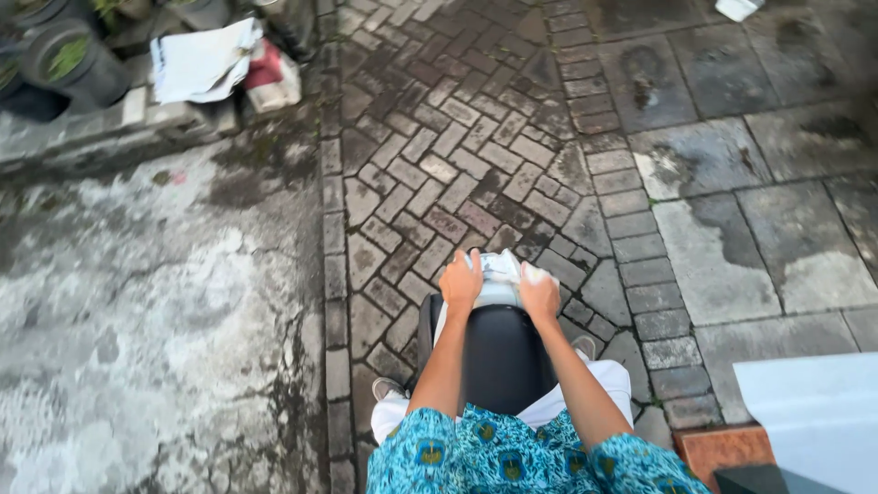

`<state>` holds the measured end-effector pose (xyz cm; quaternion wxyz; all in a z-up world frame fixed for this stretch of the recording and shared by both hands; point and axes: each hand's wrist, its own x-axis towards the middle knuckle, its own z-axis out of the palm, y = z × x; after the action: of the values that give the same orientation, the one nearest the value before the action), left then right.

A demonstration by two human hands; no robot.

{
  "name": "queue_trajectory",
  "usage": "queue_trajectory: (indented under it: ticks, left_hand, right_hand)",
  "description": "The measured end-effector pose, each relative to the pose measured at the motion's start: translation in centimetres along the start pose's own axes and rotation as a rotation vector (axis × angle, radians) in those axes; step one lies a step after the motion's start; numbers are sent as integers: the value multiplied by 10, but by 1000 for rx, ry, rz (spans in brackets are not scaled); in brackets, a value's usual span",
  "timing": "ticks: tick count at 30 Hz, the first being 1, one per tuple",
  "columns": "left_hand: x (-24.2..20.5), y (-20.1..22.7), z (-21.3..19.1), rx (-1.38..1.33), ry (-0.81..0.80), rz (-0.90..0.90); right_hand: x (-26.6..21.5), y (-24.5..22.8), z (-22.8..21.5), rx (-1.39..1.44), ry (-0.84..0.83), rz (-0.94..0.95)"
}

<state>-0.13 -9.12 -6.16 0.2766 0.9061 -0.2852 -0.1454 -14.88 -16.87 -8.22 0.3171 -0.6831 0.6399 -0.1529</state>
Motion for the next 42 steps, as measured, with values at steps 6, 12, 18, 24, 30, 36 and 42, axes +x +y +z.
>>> queue_trajectory:
  ticks: [6, 12, 18, 24, 30, 36, 42]
  left_hand:
    - [0, 1, 4, 43, 19, -22]
    - [15, 3, 4, 70, -2, -27]
    - [15, 2, 6, 84, 5, -28]
    - [2, -2, 2, 61, 27, 3]
    - [-11, -5, -1, 16, 40, 11]
    - [-30, -5, -8, -19, 50, 12]
    - [-40, -8, -6, -46, 66, 37]
  right_hand:
    - [5, 11, 6, -56, 9, 18]
    - [4, -10, -2, -83, 11, 28]
    - [-6, -10, -5, -99, 88, -55]
    - [-17, 4, -6, -35, 125, -161]
    - [-36, 26, -12, -20, 137, -140]
    - [-42, 72, -8, -137, 84, -283]
    - [-70, 82, -38, 9, 32, -193]
